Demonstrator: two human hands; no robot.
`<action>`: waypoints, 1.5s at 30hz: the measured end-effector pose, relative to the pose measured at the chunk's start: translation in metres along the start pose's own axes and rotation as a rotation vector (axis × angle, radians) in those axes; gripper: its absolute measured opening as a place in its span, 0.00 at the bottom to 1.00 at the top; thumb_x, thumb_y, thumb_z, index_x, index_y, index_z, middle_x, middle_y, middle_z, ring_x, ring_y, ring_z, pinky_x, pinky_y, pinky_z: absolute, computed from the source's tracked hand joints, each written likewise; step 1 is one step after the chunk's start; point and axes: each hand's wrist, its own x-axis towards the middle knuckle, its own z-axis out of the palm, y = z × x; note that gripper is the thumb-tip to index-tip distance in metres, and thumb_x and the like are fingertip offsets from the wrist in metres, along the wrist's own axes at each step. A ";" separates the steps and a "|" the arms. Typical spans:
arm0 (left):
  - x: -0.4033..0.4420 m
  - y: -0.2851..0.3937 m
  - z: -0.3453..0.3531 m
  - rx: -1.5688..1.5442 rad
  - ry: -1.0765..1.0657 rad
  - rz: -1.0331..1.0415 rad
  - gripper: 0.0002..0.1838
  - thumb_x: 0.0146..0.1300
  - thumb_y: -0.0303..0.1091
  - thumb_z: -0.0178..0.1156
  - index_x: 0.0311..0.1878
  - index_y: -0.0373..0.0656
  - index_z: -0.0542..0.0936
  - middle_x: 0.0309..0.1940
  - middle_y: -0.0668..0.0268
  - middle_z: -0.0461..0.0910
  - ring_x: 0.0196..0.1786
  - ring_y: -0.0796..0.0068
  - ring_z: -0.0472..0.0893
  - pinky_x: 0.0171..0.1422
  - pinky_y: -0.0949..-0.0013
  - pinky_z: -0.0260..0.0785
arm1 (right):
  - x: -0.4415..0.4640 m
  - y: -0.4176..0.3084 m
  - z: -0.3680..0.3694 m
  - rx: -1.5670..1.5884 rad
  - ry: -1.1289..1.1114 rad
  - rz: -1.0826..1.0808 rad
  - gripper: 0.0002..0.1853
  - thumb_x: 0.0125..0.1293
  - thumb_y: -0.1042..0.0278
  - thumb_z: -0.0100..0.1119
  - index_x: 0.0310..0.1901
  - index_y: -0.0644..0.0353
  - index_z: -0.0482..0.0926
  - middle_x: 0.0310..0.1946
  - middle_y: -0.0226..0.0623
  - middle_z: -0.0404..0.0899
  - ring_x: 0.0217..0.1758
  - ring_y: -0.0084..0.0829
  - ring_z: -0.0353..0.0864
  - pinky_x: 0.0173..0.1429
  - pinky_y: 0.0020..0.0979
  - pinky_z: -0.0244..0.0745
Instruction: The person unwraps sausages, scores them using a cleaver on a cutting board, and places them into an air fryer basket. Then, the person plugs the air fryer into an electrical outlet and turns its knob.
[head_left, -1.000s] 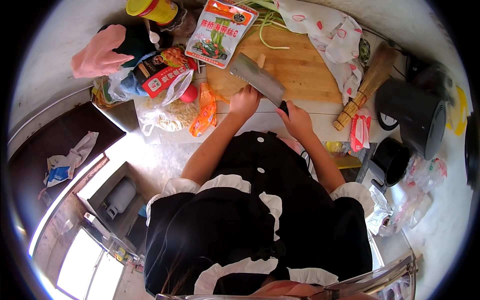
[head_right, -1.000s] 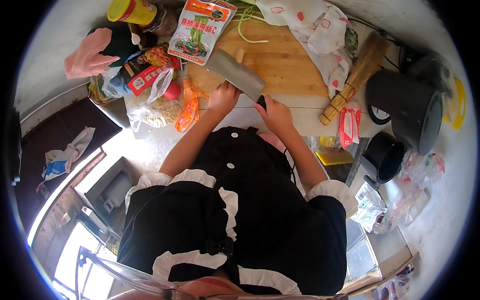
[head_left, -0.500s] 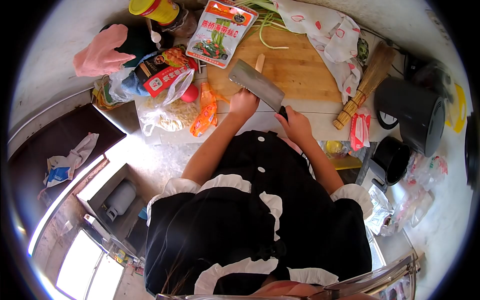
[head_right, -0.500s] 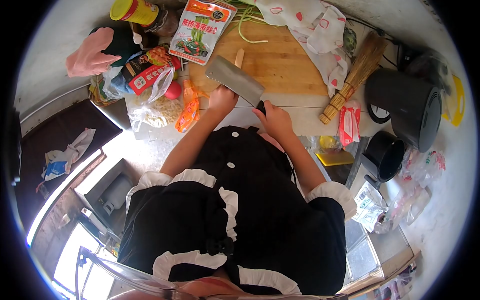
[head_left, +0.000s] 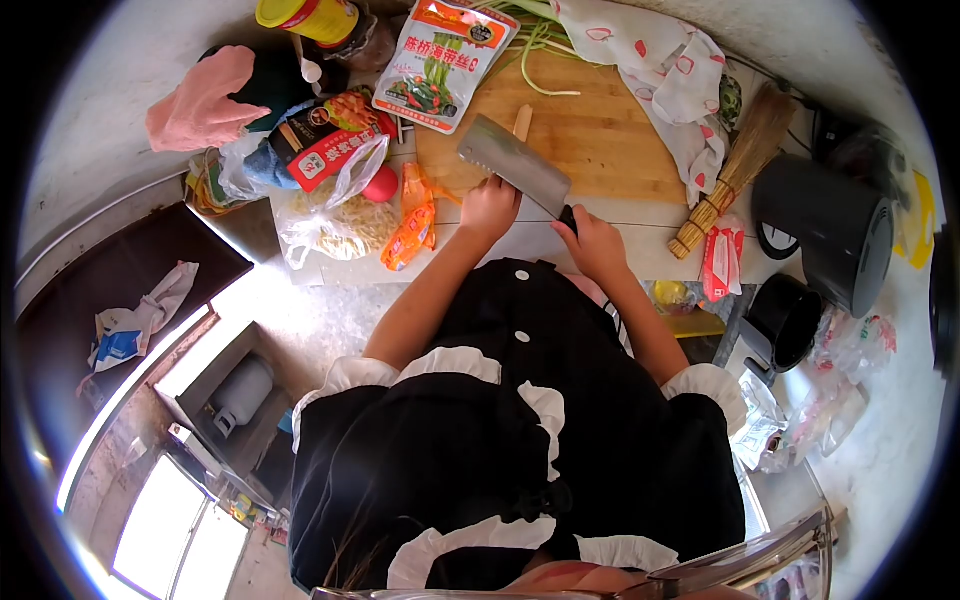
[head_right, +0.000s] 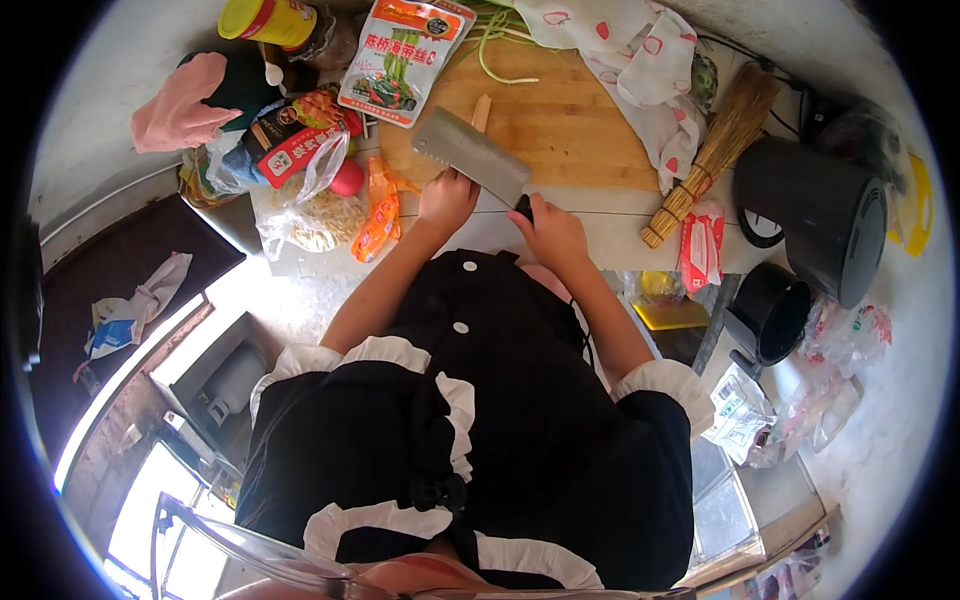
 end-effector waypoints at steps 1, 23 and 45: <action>0.000 0.001 0.000 -0.002 0.001 0.003 0.12 0.59 0.38 0.58 0.37 0.38 0.77 0.32 0.53 0.79 0.28 0.53 0.82 0.31 0.55 0.76 | 0.001 0.000 -0.001 -0.003 0.001 0.002 0.24 0.66 0.43 0.51 0.38 0.63 0.69 0.27 0.51 0.79 0.29 0.53 0.79 0.32 0.47 0.73; -0.016 0.009 -0.004 -0.041 0.056 0.013 0.10 0.61 0.36 0.56 0.39 0.39 0.73 0.30 0.57 0.77 0.28 0.55 0.81 0.28 0.56 0.74 | -0.002 -0.004 0.002 0.010 0.000 0.015 0.24 0.66 0.44 0.52 0.37 0.63 0.70 0.26 0.51 0.79 0.30 0.53 0.79 0.33 0.48 0.73; -0.017 0.000 0.004 -0.021 -0.090 0.000 0.11 0.58 0.37 0.57 0.39 0.41 0.81 0.33 0.51 0.81 0.34 0.52 0.82 0.38 0.54 0.76 | -0.018 -0.009 0.009 -0.001 -0.022 -0.003 0.24 0.67 0.43 0.49 0.36 0.62 0.69 0.26 0.50 0.79 0.30 0.52 0.80 0.33 0.46 0.73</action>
